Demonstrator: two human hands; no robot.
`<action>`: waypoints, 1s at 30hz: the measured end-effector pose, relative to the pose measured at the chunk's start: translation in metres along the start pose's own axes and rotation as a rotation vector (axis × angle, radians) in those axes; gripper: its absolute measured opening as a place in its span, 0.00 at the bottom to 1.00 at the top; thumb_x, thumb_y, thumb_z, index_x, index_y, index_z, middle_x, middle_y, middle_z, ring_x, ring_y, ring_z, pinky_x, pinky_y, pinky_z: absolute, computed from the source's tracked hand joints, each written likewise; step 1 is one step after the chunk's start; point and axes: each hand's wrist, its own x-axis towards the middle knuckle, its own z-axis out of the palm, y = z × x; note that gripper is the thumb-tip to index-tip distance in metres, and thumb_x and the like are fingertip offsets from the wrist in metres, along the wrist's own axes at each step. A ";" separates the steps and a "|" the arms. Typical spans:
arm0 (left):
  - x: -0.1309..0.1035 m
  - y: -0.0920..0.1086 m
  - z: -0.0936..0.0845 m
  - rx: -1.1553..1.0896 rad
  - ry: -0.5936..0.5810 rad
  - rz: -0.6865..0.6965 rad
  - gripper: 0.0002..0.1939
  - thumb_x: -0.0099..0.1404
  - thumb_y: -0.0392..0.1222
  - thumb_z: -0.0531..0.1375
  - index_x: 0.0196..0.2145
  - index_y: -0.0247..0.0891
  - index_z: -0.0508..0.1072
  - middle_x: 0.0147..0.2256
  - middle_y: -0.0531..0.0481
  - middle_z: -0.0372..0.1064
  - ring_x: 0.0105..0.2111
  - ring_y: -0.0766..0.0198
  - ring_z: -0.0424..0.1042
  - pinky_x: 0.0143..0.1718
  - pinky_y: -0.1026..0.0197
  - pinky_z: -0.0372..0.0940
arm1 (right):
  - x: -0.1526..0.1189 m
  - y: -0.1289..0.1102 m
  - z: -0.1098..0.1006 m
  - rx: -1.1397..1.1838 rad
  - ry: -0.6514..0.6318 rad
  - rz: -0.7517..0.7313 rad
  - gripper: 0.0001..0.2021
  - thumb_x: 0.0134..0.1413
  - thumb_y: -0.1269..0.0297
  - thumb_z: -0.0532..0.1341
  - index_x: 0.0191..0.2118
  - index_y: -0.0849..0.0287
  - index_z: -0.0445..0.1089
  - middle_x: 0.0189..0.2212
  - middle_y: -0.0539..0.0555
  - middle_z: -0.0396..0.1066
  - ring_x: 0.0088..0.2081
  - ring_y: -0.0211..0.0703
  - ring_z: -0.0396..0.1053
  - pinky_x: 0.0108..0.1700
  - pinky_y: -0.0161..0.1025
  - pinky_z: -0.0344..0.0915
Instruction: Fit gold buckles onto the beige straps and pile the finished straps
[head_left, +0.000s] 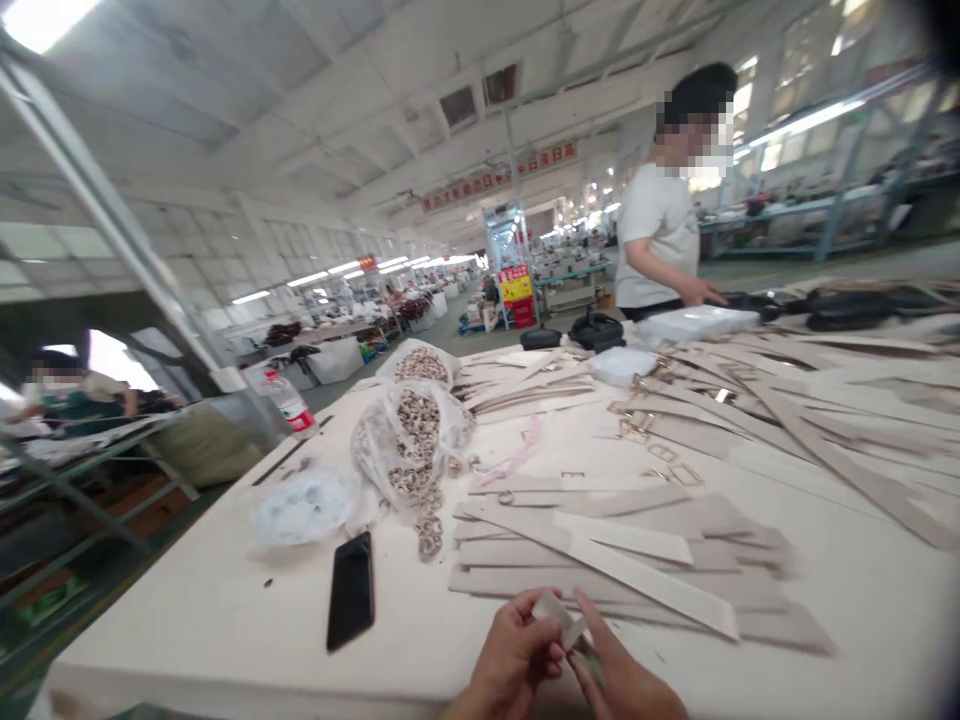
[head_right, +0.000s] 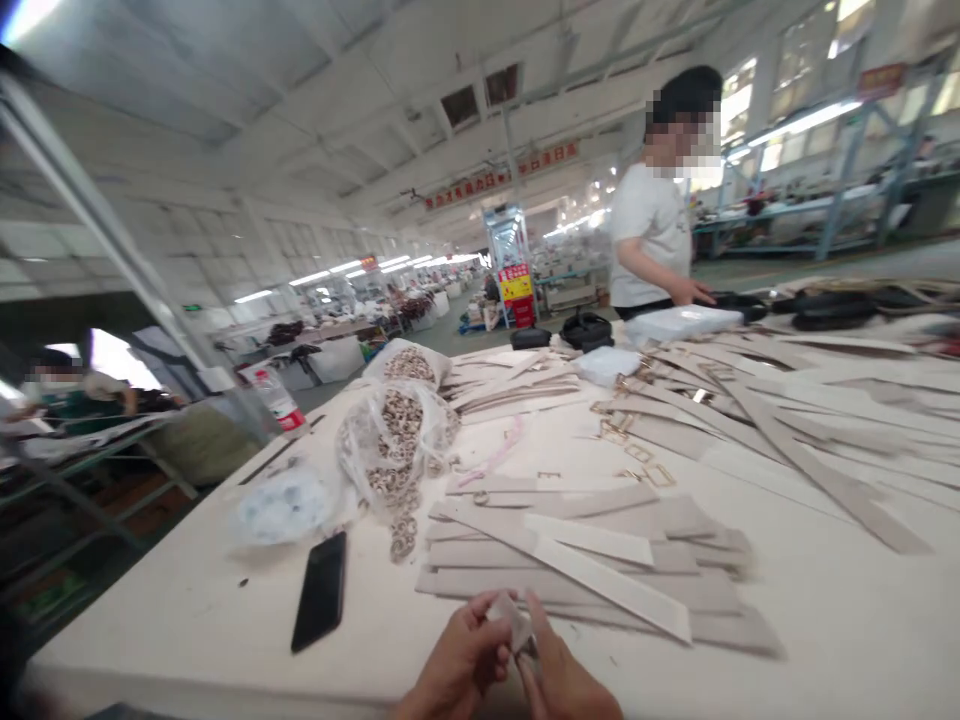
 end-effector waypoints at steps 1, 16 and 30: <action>-0.002 -0.004 0.003 -0.034 -0.011 -0.017 0.26 0.46 0.42 0.69 0.43 0.32 0.72 0.22 0.54 0.64 0.17 0.76 0.58 0.18 0.72 0.53 | 0.000 -0.001 -0.003 -0.020 -0.030 0.006 0.24 0.56 0.67 0.53 0.59 0.52 0.60 0.42 0.57 0.75 0.32 0.46 0.75 0.30 0.35 0.71; 0.025 0.033 0.039 0.528 -0.424 -0.031 0.19 0.51 0.45 0.66 0.40 0.33 0.73 0.32 0.46 0.71 0.31 0.63 0.68 0.27 0.65 0.65 | 0.039 0.018 -0.057 0.527 -0.223 0.621 0.17 0.50 0.56 0.61 0.45 0.58 0.73 0.41 0.55 0.75 0.42 0.50 0.71 0.45 0.40 0.65; 0.295 0.127 0.091 1.783 -0.270 0.384 0.05 0.43 0.31 0.63 0.21 0.37 0.74 0.24 0.52 0.72 0.31 0.62 0.70 0.36 0.64 0.63 | 0.038 0.058 -0.062 0.600 -0.148 0.735 0.18 0.51 0.51 0.60 0.42 0.59 0.73 0.39 0.56 0.75 0.44 0.52 0.69 0.45 0.40 0.64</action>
